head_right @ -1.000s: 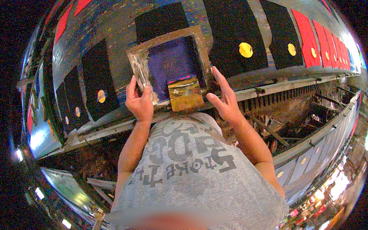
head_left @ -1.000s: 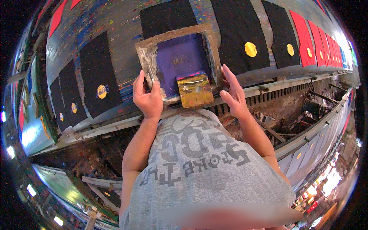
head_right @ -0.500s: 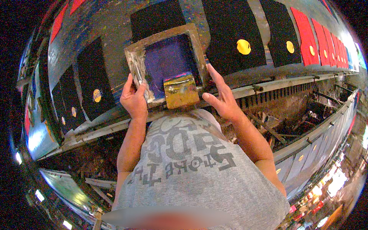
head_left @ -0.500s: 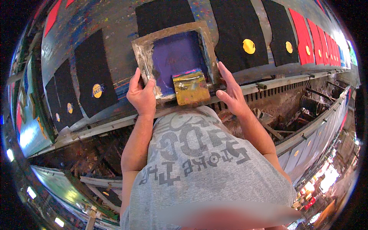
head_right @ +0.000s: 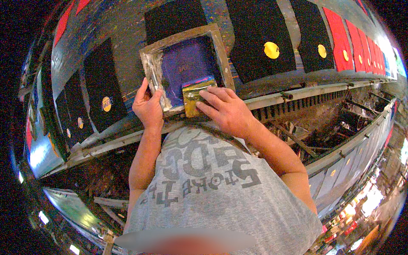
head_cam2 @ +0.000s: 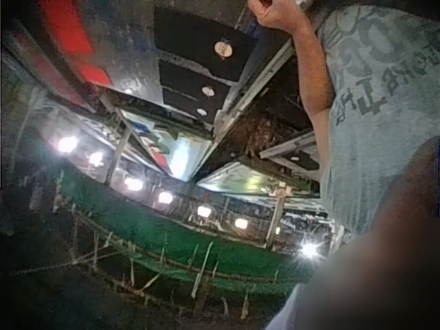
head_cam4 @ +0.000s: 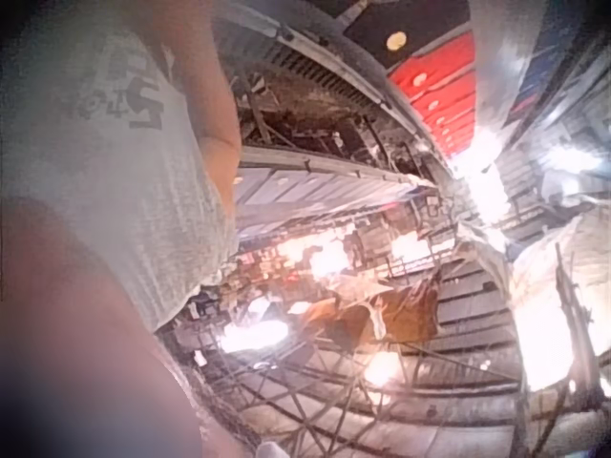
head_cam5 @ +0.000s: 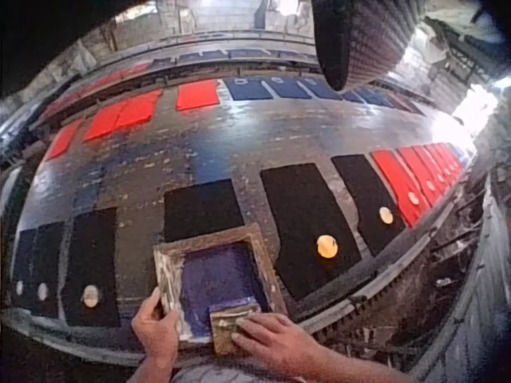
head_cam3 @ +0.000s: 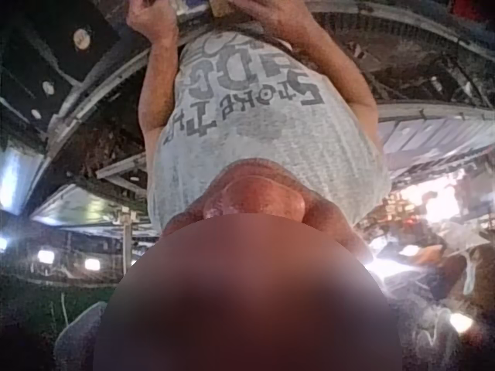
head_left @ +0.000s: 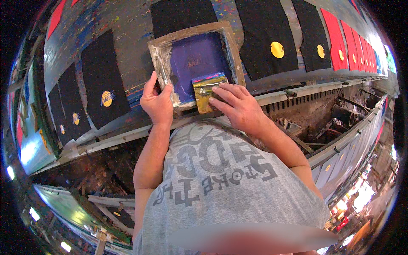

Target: The person uses a squeegee to spread purple ink across a screen printing frame and presses the frame onto black and red t-shirts laid out on a conveyor to transfer the Lakers logo. The process is repeated for multiple shirts.

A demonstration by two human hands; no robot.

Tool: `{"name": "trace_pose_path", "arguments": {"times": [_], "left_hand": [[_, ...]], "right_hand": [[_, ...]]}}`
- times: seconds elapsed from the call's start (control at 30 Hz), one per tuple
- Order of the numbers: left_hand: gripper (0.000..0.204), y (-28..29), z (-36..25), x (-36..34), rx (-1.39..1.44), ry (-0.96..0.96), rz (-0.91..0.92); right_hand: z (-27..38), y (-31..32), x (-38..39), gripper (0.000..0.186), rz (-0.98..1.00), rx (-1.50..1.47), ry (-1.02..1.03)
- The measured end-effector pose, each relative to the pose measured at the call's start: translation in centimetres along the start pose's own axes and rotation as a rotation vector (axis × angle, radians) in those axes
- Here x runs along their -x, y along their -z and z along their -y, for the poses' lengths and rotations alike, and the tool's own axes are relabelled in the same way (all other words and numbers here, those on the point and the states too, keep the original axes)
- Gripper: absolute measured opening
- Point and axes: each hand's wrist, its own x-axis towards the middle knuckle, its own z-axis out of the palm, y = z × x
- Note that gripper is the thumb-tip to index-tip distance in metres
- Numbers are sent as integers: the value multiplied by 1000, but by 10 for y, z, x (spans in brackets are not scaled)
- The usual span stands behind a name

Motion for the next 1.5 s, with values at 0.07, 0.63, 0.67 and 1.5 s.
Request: {"name": "trace_pose_path", "arguments": {"times": [0.07,0.63,0.67,1.5], "left_hand": [[60,0,2,0,5,-15,-2],[44,1,7,-5,-107,-114,-39],[42,2,6,-7,-156,-151,-41],[40,6,-24,-15,-164,98,-4]], "right_hand": [[-2,1,-6,51,-4,-12,3],[-43,40,-114,32,179,-114,44],[-48,33,-126,35,186,-66,-6],[-83,27,-131,45,-37,43,6]]}}
